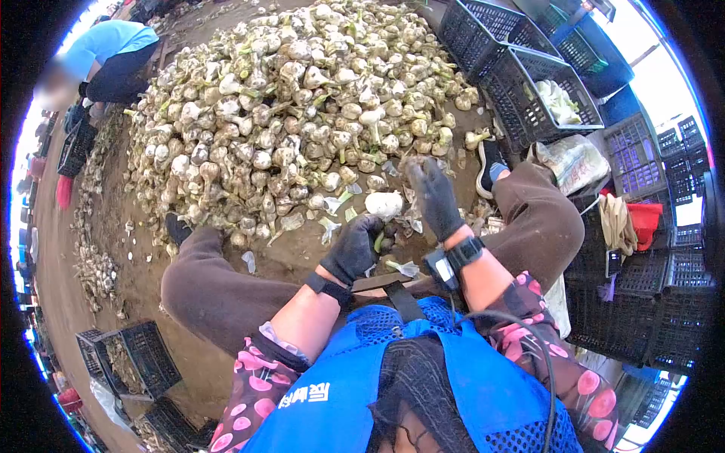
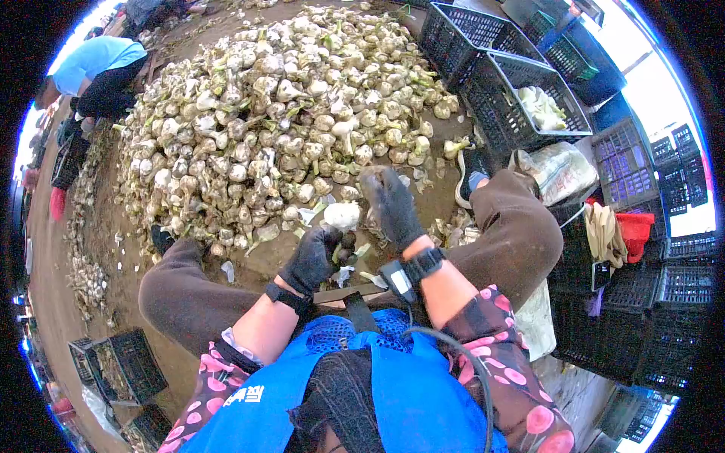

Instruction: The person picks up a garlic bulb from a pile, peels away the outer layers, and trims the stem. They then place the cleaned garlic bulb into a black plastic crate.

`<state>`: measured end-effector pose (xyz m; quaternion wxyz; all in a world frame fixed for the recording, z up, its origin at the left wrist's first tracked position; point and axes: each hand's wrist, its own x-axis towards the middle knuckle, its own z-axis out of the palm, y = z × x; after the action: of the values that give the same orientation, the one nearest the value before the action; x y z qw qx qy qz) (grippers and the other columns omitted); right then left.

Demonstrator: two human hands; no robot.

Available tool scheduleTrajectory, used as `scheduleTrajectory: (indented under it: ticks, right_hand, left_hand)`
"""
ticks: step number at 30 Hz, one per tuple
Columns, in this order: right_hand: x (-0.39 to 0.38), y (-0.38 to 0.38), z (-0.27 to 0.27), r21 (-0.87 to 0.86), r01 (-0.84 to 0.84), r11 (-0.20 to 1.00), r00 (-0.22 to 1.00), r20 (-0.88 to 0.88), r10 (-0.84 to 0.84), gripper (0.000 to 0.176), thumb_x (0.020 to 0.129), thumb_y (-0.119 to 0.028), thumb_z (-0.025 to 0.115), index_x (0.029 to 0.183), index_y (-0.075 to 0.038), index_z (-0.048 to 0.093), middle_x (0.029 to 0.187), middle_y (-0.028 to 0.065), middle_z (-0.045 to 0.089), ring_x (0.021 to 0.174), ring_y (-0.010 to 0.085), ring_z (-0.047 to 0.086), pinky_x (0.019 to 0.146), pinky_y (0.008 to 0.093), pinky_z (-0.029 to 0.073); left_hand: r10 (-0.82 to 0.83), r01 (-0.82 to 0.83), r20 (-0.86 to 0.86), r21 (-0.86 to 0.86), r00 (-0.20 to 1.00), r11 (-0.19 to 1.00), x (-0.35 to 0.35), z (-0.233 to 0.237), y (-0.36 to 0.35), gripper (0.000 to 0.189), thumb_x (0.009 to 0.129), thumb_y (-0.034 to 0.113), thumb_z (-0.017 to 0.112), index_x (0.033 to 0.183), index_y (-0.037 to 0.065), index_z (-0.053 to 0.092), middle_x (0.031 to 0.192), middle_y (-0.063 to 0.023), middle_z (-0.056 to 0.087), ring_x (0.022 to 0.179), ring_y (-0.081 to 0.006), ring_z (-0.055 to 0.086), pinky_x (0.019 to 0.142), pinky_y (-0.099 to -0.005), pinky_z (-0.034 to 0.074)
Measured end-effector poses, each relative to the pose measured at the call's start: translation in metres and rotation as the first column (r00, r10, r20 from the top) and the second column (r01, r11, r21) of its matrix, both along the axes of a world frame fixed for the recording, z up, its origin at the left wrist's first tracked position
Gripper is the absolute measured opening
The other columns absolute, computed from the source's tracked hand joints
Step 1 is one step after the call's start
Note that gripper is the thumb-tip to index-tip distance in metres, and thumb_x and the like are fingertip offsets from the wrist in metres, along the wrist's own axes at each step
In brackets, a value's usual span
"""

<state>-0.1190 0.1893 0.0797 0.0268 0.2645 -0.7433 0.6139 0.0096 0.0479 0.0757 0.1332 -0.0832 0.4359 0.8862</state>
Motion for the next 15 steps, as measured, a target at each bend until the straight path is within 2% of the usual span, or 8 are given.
scheduleTrajectory:
  ticks: [1, 3, 4, 8, 10, 11, 13, 15]
  right_hand:
    - [0.011, -0.003, 0.012, 0.003, -0.007, 1.0, 1.0, 0.0, 0.007, 0.025, 0.087, -0.027, 0.061, 0.094, -0.003, 0.061, 0.092, 0.0145, 0.061, 0.084, 0.0283, 0.061, 0.075, 0.0351, 0.047]
    - [0.032, -0.011, 0.038, 0.417, -0.047, 0.908, 0.95, -0.262, 0.169, 0.032, 0.082, -0.03, 0.064, 0.102, -0.007, 0.055, 0.1, 0.016, 0.056, 0.095, 0.0349, 0.056, 0.076, 0.0416, 0.048]
    - [0.031, -0.016, 0.014, 0.395, 0.091, 0.914, 0.917, -0.39, 0.078, 0.027, 0.083, -0.03, 0.062, 0.093, -0.005, 0.058, 0.095, 0.0178, 0.059, 0.09, 0.036, 0.058, 0.073, 0.0434, 0.047]
    - [0.026, -0.026, 0.039, 0.576, -0.014, 0.817, 1.0, -0.009, 0.023, 0.033, 0.086, -0.034, 0.057, 0.076, -0.003, 0.061, 0.076, 0.0214, 0.061, 0.074, 0.04, 0.06, 0.066, 0.0472, 0.046]
    - [0.012, -0.021, 0.027, 0.573, 0.035, 0.819, 0.991, 0.084, -0.101, 0.033, 0.087, -0.035, 0.055, 0.078, -0.004, 0.061, 0.076, 0.0214, 0.061, 0.073, 0.0397, 0.06, 0.066, 0.0464, 0.046]
    - [0.008, -0.021, 0.032, 0.577, 0.079, 0.813, 0.961, 0.174, -0.216, 0.034, 0.089, -0.036, 0.054, 0.08, -0.004, 0.062, 0.076, 0.0213, 0.062, 0.073, 0.0395, 0.06, 0.066, 0.0457, 0.047]
    - [0.014, -0.013, 0.042, 0.577, 0.099, 0.811, 0.955, 0.173, -0.24, 0.034, 0.09, -0.036, 0.053, 0.086, -0.004, 0.064, 0.079, 0.0206, 0.063, 0.074, 0.0384, 0.061, 0.066, 0.0442, 0.047]
    - [0.026, -0.01, 0.047, 0.358, 0.201, 0.912, 0.977, -0.14, -0.161, 0.031, 0.09, -0.032, 0.055, 0.093, -0.002, 0.064, 0.081, 0.0187, 0.064, 0.077, 0.0372, 0.061, 0.069, 0.0427, 0.048]
  left_hand:
    - [-0.017, -0.039, -0.16, -0.339, 0.987, 0.94, 0.001, 0.001, 0.002, 0.027, 0.083, -0.002, 0.046, 0.107, -0.003, 0.059, 0.09, -0.0043, 0.06, 0.081, -0.0105, 0.058, 0.074, -0.0297, 0.051]
    - [-0.044, -0.07, -0.282, -0.384, 0.958, 0.921, 0.0, -0.001, 0.006, 0.029, 0.084, -0.001, 0.047, 0.111, -0.001, 0.058, 0.092, -0.0049, 0.062, 0.081, -0.0097, 0.058, 0.071, -0.0279, 0.051]
    - [-0.083, -0.104, -0.397, -0.427, 0.914, 0.898, 0.0, -0.002, 0.008, 0.032, 0.085, 0.0, 0.048, 0.116, 0.0, 0.056, 0.095, -0.0055, 0.063, 0.081, -0.0088, 0.059, 0.068, -0.0262, 0.05]
    - [-0.348, 0.145, -0.142, -0.718, 0.927, 0.68, 0.004, 0.052, -0.001, 0.029, 0.087, 0.0, 0.048, 0.114, -0.001, 0.058, 0.098, -0.0043, 0.063, 0.083, -0.0087, 0.058, 0.07, -0.0253, 0.05]
    - [-0.13, 0.067, -0.133, -0.404, 0.983, 0.912, 0.008, 0.026, 0.006, 0.026, 0.087, 0.005, 0.048, 0.11, -0.001, 0.058, 0.092, -0.0045, 0.063, 0.08, -0.0106, 0.06, 0.067, -0.0266, 0.051]
    - [-0.129, 0.063, -0.138, -0.404, 0.982, 0.912, 0.005, 0.013, 0.006, 0.026, 0.087, 0.005, 0.048, 0.11, -0.001, 0.058, 0.092, -0.0045, 0.063, 0.08, -0.0106, 0.06, 0.067, -0.0266, 0.051]
    - [0.0, 0.0, 0.014, -0.035, 1.0, 0.999, 0.0, -0.003, 0.003, 0.024, 0.086, -0.002, 0.045, 0.105, -0.003, 0.059, 0.088, -0.0018, 0.059, 0.074, -0.0074, 0.055, 0.066, -0.0226, 0.052]
    - [0.048, -0.052, 0.079, 0.048, 0.996, 0.998, -0.002, -0.009, 0.0, 0.022, 0.086, -0.002, 0.045, 0.103, -0.003, 0.059, 0.087, -0.0027, 0.059, 0.074, -0.0082, 0.056, 0.066, -0.0234, 0.052]
